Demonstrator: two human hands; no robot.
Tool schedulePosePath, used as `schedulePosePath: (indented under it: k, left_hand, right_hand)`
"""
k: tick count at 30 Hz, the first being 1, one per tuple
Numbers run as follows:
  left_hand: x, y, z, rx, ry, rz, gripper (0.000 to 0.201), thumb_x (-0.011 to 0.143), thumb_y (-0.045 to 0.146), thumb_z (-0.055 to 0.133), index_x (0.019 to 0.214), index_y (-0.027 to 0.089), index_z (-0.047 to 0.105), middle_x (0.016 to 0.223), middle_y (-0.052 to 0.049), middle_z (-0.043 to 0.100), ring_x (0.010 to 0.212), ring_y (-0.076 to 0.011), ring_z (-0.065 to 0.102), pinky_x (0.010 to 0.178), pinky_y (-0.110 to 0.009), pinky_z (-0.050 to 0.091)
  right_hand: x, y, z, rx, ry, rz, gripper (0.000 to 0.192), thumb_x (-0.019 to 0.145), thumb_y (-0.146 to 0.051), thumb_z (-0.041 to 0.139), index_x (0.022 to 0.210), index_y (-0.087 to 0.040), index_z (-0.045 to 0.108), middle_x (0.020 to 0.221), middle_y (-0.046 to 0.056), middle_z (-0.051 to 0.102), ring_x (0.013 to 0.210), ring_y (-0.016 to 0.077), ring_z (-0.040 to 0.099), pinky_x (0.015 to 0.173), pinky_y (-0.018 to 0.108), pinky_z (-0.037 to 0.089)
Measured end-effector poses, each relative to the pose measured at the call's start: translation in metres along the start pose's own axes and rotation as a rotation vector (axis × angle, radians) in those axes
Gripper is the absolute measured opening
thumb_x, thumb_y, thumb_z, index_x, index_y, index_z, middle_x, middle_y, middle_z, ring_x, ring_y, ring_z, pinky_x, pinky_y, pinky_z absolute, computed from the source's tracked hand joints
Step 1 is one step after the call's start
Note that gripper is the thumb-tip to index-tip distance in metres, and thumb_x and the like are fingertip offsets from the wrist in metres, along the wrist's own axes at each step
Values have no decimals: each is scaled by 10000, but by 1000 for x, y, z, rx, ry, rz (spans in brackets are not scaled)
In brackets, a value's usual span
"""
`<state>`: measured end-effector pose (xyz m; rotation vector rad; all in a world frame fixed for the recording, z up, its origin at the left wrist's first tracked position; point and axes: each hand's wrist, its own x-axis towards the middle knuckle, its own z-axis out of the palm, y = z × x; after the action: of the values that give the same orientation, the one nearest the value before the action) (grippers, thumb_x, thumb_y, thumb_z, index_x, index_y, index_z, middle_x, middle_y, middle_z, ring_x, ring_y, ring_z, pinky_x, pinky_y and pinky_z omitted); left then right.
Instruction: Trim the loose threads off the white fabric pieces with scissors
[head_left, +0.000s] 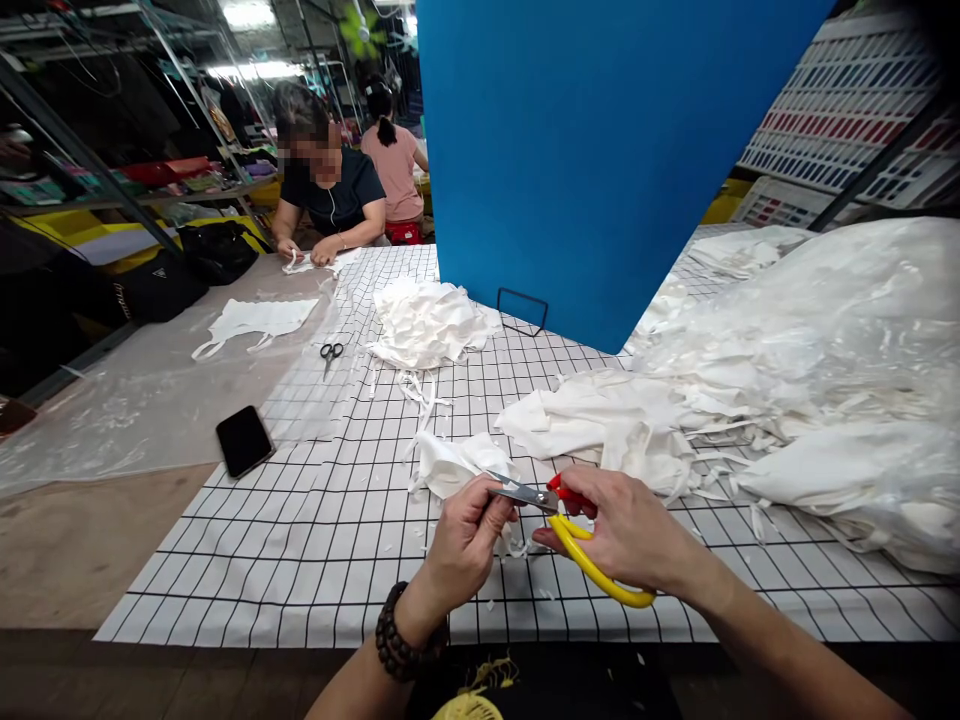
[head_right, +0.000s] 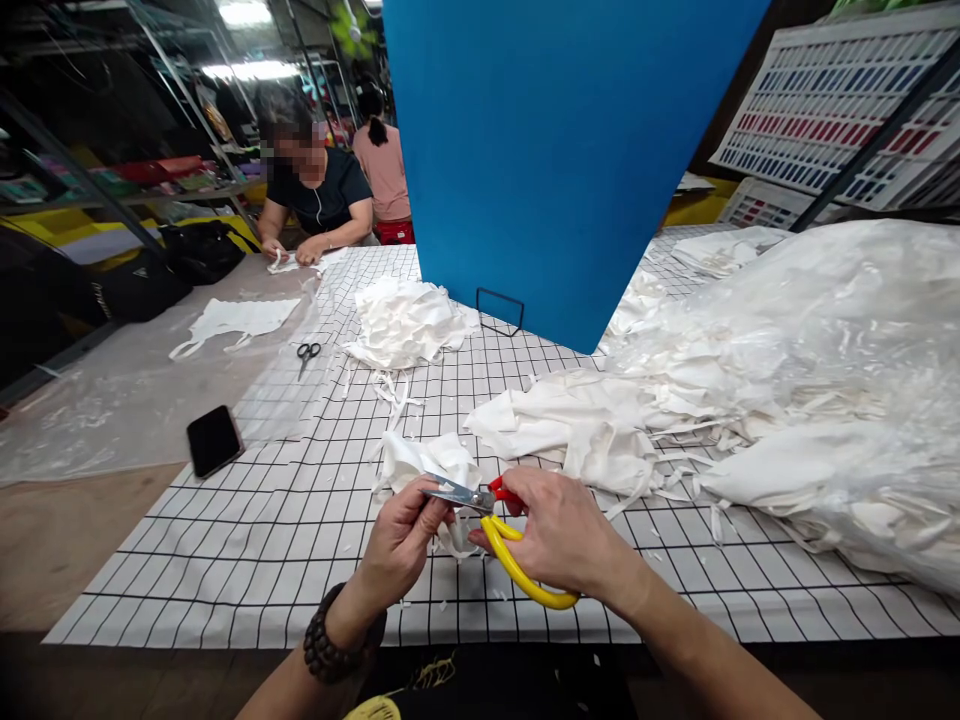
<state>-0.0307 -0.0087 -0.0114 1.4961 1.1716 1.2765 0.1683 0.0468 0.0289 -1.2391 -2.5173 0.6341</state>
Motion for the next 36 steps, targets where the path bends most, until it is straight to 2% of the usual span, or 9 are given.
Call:
schedulePosePath:
  k: [6, 13, 19, 23, 27, 29, 32, 34, 36]
  left_hand:
    - [-2, 4, -3, -21, -15, -37, 233, 975, 299, 455, 850, 173, 606, 766, -31, 580, 741, -141, 553, 688, -255, 440]
    - [-2, 4, -7, -7, -32, 7, 229, 967, 286, 469, 837, 166, 615, 791, -44, 593, 765, -152, 571, 696, -265, 453]
    - [-3, 5, -8, -15, -47, -42, 248, 962, 316, 475, 872, 164, 648, 786, -47, 601, 743, -154, 569, 676, -264, 453]
    - [-2, -1, -6, -110, -34, -96, 253, 955, 344, 487, 883, 161, 646, 796, -45, 602, 730, -147, 566, 677, -259, 457]
    - [2, -5, -6, -136, -41, -158, 273, 963, 363, 456, 889, 158, 621, 807, -54, 619, 758, -160, 583, 679, -263, 463]
    - [4, -10, -6, -12, -41, -148, 277, 970, 356, 424, 900, 167, 614, 870, -73, 635, 831, -186, 596, 723, -292, 475]
    - [6, -30, -6, 451, 63, -111, 195, 874, 349, 575, 982, 193, 617, 1194, -119, 586, 1111, -287, 525, 941, -442, 415]
    - [6, -50, -6, 746, 123, -164, 399, 760, 326, 688, 1125, 198, 590, 1327, -145, 506, 1203, -360, 454, 986, -533, 357]
    - [11, -68, -10, 859, 96, -248, 480, 749, 271, 672, 1206, 179, 557, 1248, -153, 562, 1128, -348, 520, 928, -512, 411]
  right_hand:
    - [0, 2, 3, -11, -8, -11, 362, 761, -460, 667, 641, -214, 429, 596, -30, 500, 539, 127, 439, 523, 256, 288]
    - [0, -2, 0, -33, 19, -48, 345, 747, -488, 670, 707, -213, 467, 658, -17, 542, 590, 140, 462, 531, 258, 287]
    - [1, -2, 7, 16, 17, -33, 380, 754, -479, 672, 627, -209, 436, 574, -37, 489, 516, 115, 406, 505, 257, 276]
    - [-1, 3, 13, 201, 10, 0, 403, 721, -461, 716, 611, -207, 423, 566, -49, 439, 517, 104, 365, 492, 250, 269]
    - [-6, 17, 18, 573, -54, 173, 408, 710, -459, 738, 650, -210, 420, 592, -67, 371, 540, 96, 333, 481, 228, 289]
    - [-10, 29, 19, 718, -47, 262, 413, 726, -483, 723, 665, -207, 422, 613, -65, 357, 551, 95, 338, 479, 222, 314]
    - [-17, 49, 19, 844, -26, 399, 420, 754, -555, 672, 693, -205, 448, 636, -56, 367, 541, 96, 359, 459, 223, 357]
    - [-24, 66, 19, 823, 21, 498, 419, 743, -564, 679, 701, -202, 470, 641, -47, 413, 542, 103, 393, 469, 233, 388]
    - [-33, 84, 19, 725, 118, 561, 404, 711, -536, 721, 703, -200, 496, 652, -30, 482, 575, 122, 447, 515, 248, 417]
